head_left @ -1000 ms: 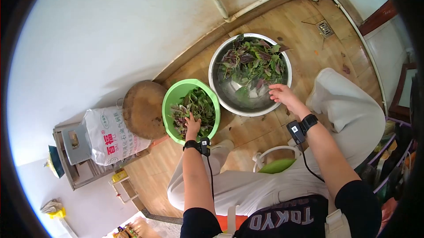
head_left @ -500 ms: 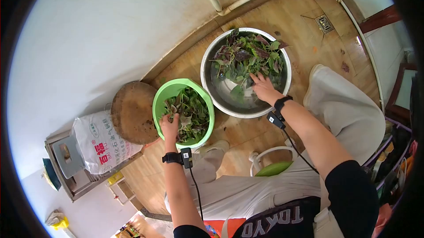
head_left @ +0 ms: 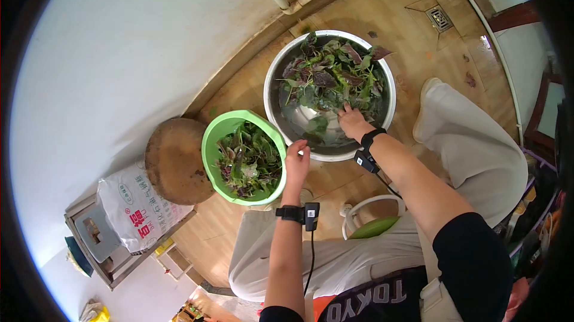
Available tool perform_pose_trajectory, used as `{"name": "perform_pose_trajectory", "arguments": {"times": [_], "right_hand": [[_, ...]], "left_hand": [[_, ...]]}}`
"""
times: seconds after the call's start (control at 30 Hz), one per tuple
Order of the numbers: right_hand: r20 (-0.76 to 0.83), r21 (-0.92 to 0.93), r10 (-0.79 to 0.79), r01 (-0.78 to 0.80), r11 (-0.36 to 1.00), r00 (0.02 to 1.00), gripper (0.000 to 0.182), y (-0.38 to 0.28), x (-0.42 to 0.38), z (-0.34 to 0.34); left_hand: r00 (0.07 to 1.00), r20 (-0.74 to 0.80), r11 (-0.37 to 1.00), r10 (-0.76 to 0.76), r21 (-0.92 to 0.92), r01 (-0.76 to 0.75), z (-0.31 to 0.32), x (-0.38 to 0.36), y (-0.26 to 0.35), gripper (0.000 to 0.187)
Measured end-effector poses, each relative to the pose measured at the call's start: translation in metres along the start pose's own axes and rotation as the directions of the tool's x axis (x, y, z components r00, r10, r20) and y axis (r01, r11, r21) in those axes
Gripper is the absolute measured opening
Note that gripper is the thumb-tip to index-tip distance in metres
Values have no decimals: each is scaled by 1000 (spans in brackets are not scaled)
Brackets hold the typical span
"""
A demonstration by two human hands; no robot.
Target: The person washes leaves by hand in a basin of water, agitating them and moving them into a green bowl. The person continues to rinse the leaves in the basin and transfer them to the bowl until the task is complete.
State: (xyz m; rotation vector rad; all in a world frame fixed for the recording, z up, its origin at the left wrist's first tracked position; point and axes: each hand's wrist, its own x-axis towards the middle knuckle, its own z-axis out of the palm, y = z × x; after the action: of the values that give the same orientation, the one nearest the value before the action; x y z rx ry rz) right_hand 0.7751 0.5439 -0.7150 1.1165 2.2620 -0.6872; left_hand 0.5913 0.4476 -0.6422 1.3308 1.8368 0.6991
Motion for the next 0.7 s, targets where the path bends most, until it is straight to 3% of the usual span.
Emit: {"name": "perform_pose_trajectory", "arguments": {"times": [0.07,0.13,0.2,0.27,0.33,0.4,0.43,0.47,0.53,0.57,0.6,0.63,0.67,0.7], "right_hand": [[-23,21,-16,16,1000,1000,36,-3,-13,2],[134,253,-60,25,967,989,33,-8,-20,4],[76,318,-54,27,948,996,30,-15,-19,18],[70,467,-74,33,884,995,25,-21,-15,20],[13,493,-20,11,870,1000,27,-27,-14,12],[-44,741,-138,125,660,989,33,-25,-12,0],[-101,803,-123,154,576,987,35,-24,-13,-5],[-101,802,-122,153,578,987,35,-24,-17,-14],[-4,1000,-102,7,22,995,28,-24,-23,-32],[-3,984,-160,-25,-176,987,28,-21,-21,-38],[18,958,-165,-65,-280,986,33,-16,-21,-44],[-79,992,-46,83,96,996,33,-12,-21,-51],[-214,864,28,176,472,976,34,-7,-17,-49],[-331,663,135,128,737,934,37,-8,-13,-44]], "left_hand": [[998,23,998,-59,-28,59,21,-1,-9,23],[1000,1,964,19,266,-19,31,-7,-8,28],[999,9,948,42,315,-43,35,-11,-14,31],[984,91,912,151,372,-174,36,-14,-18,32],[984,107,914,145,366,-175,33,-15,-21,34],[982,126,917,140,357,-177,31,-16,-20,36],[986,128,939,103,316,-139,30,-16,-20,38],[989,131,957,66,273,-100,30,-17,-19,40],[996,51,960,69,268,-81,35,-19,-17,41],[997,-28,963,71,264,-61,37,-21,-14,41],[997,-28,963,70,262,-60,37,-22,-11,41],[996,-1,965,89,246,-86,37,-23,-8,43],[994,24,967,109,230,-111,37,-22,-6,45],[994,22,967,110,230,-112,38,-23,-8,45]]}}
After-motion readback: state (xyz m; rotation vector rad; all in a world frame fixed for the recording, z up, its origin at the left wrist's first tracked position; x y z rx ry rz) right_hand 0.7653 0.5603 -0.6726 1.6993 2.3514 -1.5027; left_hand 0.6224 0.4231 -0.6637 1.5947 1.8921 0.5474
